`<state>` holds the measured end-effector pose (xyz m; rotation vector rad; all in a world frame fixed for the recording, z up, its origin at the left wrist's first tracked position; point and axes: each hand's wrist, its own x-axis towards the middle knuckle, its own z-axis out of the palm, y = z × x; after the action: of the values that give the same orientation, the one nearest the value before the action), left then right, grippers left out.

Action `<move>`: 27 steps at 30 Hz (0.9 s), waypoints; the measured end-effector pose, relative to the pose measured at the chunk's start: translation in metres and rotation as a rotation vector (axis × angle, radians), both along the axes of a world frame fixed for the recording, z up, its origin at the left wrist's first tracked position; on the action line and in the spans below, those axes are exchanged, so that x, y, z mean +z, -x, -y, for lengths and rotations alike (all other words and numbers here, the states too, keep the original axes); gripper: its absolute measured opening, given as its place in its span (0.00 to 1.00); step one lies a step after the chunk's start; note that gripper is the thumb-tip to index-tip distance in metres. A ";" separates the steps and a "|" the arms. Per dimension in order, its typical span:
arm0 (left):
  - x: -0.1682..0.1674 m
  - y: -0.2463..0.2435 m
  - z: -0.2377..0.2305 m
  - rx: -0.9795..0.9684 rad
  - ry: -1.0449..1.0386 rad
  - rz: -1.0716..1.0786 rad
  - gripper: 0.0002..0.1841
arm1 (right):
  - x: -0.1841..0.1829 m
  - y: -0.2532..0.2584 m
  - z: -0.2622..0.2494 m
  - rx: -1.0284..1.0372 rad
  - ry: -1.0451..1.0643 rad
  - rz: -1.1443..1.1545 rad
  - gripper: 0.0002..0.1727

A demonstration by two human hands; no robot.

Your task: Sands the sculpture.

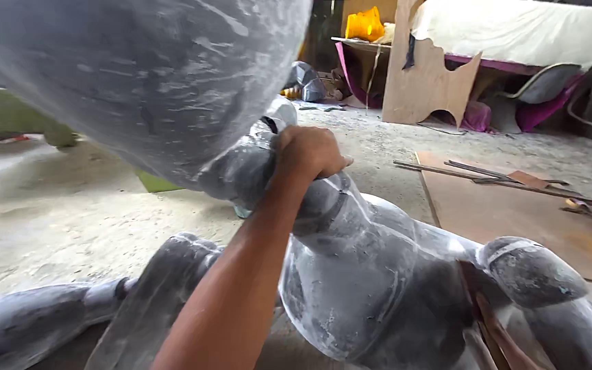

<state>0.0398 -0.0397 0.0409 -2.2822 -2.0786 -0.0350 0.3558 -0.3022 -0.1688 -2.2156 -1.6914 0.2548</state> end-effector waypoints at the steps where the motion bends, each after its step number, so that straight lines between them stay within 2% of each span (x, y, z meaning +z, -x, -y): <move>1: 0.000 0.000 0.001 -0.001 0.000 -0.005 0.38 | 0.007 0.002 -0.006 -0.018 -0.033 0.059 0.37; 3: -0.001 0.000 0.003 -0.003 0.004 -0.017 0.39 | 0.015 0.005 -0.015 -0.071 -0.057 0.139 0.32; 8: -0.004 0.002 0.004 0.008 -0.005 -0.040 0.41 | 0.011 0.018 0.016 -0.065 0.038 0.154 0.32; 11: -0.010 0.011 0.004 -0.013 -0.052 -0.041 0.44 | 0.005 0.007 -0.014 -0.070 -0.076 0.192 0.30; 13: -0.020 0.025 -0.016 -0.097 -0.101 -0.029 0.48 | 0.008 0.004 -0.031 -0.106 -0.075 0.166 0.29; 16: -0.041 0.045 -0.056 -0.181 -0.111 -0.027 0.53 | 0.008 0.017 0.002 -0.088 -0.010 0.169 0.30; 18: -0.042 0.049 -0.059 -0.195 -0.110 -0.018 0.52 | 0.007 0.024 0.015 -0.095 0.018 0.192 0.31; 21: -0.036 0.043 -0.037 -0.262 -0.083 0.085 0.49 | 0.001 0.017 -0.018 -0.141 -0.142 0.227 0.27; 23: -0.042 0.050 -0.046 -0.299 -0.126 0.146 0.46 | 0.000 0.020 -0.029 -0.159 -0.184 0.254 0.27; 27: -0.046 0.052 -0.053 -0.276 -0.142 0.163 0.44 | 0.005 0.046 0.016 -0.107 -0.060 0.269 0.30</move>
<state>-0.0118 0.0130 -0.0049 -2.5312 -1.7420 -0.3784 0.3103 -0.3183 -0.1636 -2.3717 -1.6775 -0.1244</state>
